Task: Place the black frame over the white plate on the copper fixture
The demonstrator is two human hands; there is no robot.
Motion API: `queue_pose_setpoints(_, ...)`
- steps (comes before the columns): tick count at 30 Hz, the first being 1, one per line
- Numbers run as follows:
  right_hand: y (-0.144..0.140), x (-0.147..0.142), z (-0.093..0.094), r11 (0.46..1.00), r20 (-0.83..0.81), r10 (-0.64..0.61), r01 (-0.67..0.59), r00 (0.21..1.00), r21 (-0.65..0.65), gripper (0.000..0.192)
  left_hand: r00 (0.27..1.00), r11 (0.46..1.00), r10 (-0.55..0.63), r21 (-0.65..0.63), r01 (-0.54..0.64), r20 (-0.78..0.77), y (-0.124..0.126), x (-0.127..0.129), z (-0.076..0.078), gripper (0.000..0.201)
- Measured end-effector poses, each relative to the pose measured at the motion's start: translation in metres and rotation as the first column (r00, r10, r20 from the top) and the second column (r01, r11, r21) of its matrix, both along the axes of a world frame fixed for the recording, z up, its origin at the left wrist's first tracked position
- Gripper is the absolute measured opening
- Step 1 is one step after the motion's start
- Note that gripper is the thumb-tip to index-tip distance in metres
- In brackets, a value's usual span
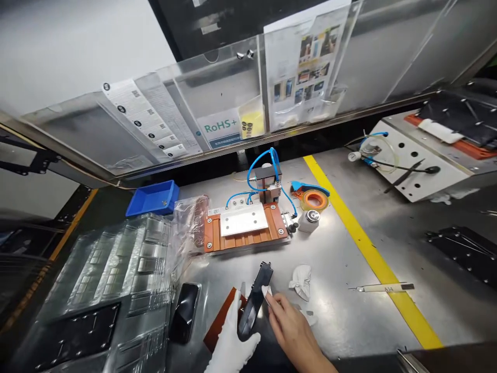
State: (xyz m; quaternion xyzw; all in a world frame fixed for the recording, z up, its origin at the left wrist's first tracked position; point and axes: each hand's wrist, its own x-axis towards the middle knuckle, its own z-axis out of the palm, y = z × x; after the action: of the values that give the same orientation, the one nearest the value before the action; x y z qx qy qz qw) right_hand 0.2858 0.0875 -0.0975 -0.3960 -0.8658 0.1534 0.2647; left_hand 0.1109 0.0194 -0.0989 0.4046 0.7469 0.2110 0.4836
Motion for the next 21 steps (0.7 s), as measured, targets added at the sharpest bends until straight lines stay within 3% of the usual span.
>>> queue_pose_setpoints(4, 0.003, -0.004, 0.000, 0.996, 0.065, 0.068, -0.071, 0.996, 0.057, 0.042, 1.000, 1.000, 0.014, -0.013, -0.014, -0.015, -0.008, -0.001, -0.024, 0.096)
queue_pose_setpoints(7, -0.001, -0.003, -0.002, 0.989, 0.104, 0.102, -0.112, 0.989, 0.094, 0.042, 1.000, 0.999, 0.031, 0.006, -0.031, -0.001, -0.010, 0.000, -0.032, 0.096)
queue_pose_setpoints(12, 0.012, 0.002, -0.010, 0.987, 0.132, 0.052, -0.071, 0.990, 0.147, 0.043, 0.999, 0.995, 0.032, -0.090, -0.034, -0.026, -0.006, 0.000, -0.027, 0.096)
queue_pose_setpoints(17, 0.039, 0.008, -0.018, 0.990, 0.163, -0.024, 0.001, 0.986, 0.141, 0.044, 0.999, 0.996, 0.035, -0.080, -0.034, 0.016, -0.004, 0.000, -0.020, 0.097)
queue_pose_setpoints(21, 0.052, 0.012, -0.026, 0.995, 0.129, -0.081, 0.072, 0.988, 0.075, 0.040, 0.998, 0.993, 0.026, -0.115, -0.019, 0.056, 0.001, -0.002, -0.002, 0.099)
